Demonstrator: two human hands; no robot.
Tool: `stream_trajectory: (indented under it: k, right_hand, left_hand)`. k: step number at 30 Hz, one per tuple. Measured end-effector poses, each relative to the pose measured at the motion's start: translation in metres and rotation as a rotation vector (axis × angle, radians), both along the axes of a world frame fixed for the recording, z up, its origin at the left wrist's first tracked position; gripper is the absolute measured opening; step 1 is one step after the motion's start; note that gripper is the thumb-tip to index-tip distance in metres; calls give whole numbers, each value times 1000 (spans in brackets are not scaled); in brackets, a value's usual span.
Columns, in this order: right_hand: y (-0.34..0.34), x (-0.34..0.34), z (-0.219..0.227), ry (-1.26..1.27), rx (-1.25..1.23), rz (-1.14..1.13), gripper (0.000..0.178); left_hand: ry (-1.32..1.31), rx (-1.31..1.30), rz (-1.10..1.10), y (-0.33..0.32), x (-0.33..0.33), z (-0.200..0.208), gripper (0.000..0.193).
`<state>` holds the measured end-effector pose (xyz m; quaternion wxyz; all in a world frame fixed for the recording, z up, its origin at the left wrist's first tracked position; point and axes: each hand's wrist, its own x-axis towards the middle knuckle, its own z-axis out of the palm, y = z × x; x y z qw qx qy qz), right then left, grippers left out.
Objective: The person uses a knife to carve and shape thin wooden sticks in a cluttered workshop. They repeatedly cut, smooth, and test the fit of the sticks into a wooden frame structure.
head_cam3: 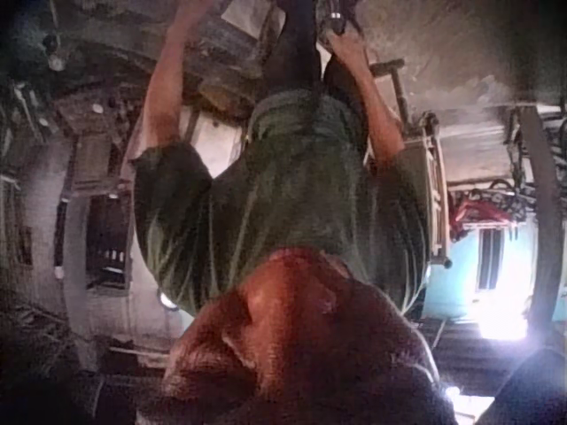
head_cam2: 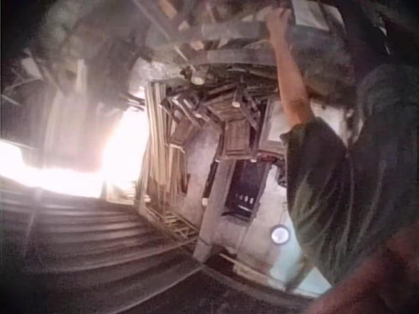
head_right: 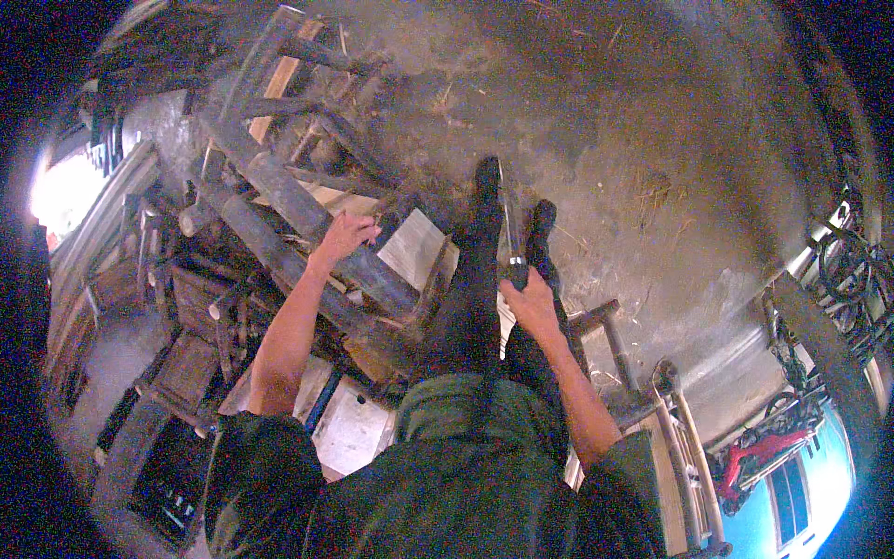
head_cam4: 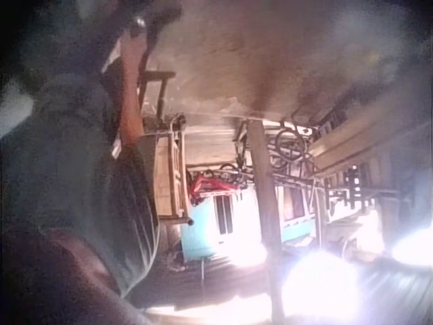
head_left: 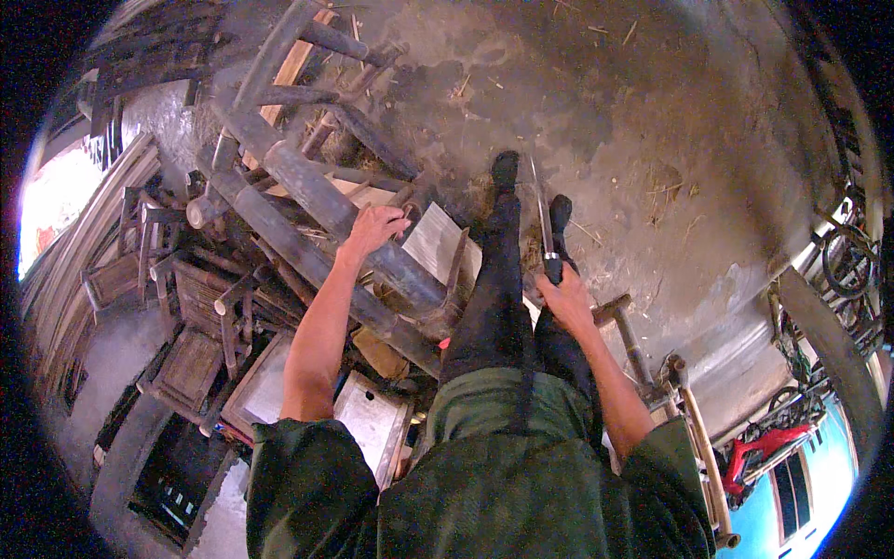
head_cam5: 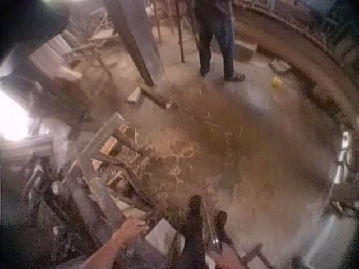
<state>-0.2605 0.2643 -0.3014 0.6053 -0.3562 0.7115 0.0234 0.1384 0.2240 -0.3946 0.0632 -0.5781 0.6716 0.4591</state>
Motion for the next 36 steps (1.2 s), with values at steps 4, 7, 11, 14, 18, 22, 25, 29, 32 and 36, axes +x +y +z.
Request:
stream_trajectory:
  k: [4, 7, 11, 14, 18, 22, 25, 29, 32, 36]
  right_hand:
    - [18, 28, -40, -156, -50, -48, 40]
    - [8, 52, -33, -133, -46, 68, 41]
    - [-2, 93, -22, -163, -72, 67, 44]
    - [15, 143, -1, -116, -320, -100, 41]
    - [17, 157, 15, -241, 141, 175, 51]
    - [-11, 140, -2, -156, -226, -20, 28]
    - [11, 167, -12, -120, -278, -405, 23]
    - [56, 181, -2, -189, 64, 173, 40]
    - [24, 151, -18, -145, -64, 132, 34]
    - [-77, 100, 14, -245, -100, -472, 26]
  left_hand:
    - [-72, 51, -14, 0, -1, 7, 34]
    - [-123, 81, -5, 1, -8, 10, 30]
    - [-156, -64, -8, 8, -8, 12, 25]
    - [-196, -171, -15, 12, -11, 15, 22]
    - [-254, -139, -158, 16, -4, 17, 18]
    - [-219, -262, -4, 27, -7, 9, 16]
    - [-254, -246, 6, 28, -12, 14, 17]
    - [-298, -144, -55, 24, -14, 27, 17]
    - [-222, -387, 213, 38, -17, 46, 29]
    - [-389, -609, 891, 67, -33, 58, 50]
